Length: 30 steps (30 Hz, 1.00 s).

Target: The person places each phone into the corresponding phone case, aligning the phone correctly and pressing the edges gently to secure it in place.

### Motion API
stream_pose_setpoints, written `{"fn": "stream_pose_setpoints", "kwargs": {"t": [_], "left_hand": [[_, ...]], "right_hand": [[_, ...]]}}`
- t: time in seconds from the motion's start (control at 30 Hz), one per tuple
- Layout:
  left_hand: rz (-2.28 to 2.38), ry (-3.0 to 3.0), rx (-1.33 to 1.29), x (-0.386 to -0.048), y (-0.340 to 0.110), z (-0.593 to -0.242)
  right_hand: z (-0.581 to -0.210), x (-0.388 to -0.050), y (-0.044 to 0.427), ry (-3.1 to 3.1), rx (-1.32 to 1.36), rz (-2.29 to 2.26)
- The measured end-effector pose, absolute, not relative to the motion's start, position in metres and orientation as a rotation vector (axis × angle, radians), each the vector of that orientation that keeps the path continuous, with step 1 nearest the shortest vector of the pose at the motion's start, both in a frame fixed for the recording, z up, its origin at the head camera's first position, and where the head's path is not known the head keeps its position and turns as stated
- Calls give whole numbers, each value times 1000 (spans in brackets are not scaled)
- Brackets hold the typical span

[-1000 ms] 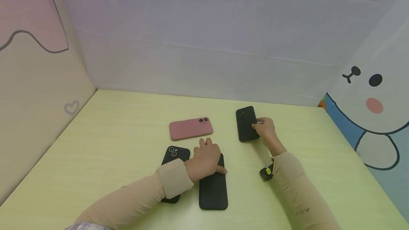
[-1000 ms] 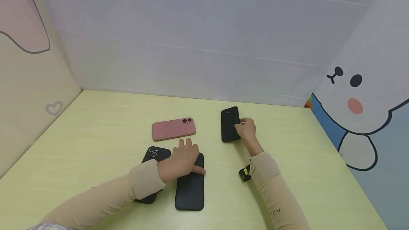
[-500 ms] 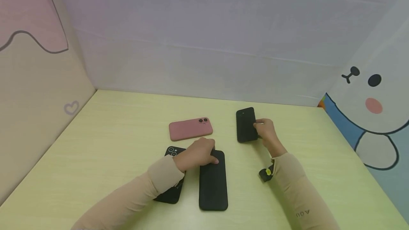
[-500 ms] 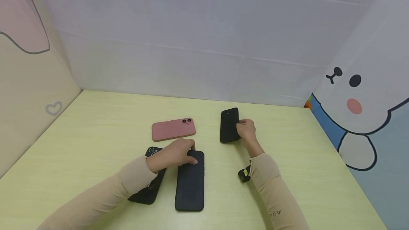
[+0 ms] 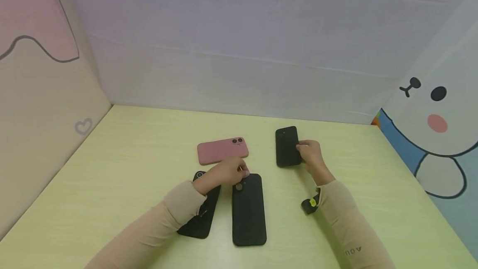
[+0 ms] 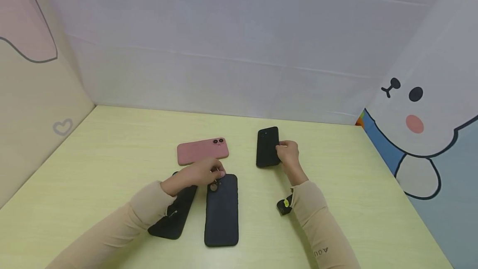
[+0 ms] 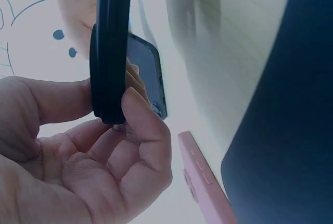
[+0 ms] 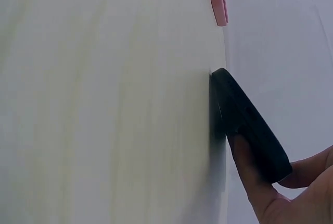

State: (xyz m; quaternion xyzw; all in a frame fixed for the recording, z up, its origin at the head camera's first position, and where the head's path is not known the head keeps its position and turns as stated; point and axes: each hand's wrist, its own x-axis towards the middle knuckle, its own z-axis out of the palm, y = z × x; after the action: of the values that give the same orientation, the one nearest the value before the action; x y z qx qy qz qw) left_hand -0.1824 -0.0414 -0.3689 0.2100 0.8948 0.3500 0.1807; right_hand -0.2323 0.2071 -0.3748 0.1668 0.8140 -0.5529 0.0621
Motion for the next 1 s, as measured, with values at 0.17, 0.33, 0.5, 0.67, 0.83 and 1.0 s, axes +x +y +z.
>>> {"fn": "stream_pose_setpoints", "kwargs": {"t": [0.17, 0.33, 0.5, 0.67, 0.83, 1.0], "left_hand": [[1028, 2508, 535, -185, -47, -367], [1073, 2510, 502, -188, -52, -365], [1132, 2504, 482, -190, -57, -363], [1153, 2520, 461, -191, -61, -360], [1171, 2541, 438, -194, -64, -358], [1225, 2522, 378, -199, -67, -357]], "right_hand": [[-374, -230, 207, 2411, 500, -1723], [-375, -229, 207, 2365, 526, -1796], [-377, -229, 207, 2322, 538, -1858], [-377, -226, 208, 2325, 529, -1856], [-375, -222, 207, 2309, 520, -1860], [-374, -217, 205, 2285, 512, -1897]]}}
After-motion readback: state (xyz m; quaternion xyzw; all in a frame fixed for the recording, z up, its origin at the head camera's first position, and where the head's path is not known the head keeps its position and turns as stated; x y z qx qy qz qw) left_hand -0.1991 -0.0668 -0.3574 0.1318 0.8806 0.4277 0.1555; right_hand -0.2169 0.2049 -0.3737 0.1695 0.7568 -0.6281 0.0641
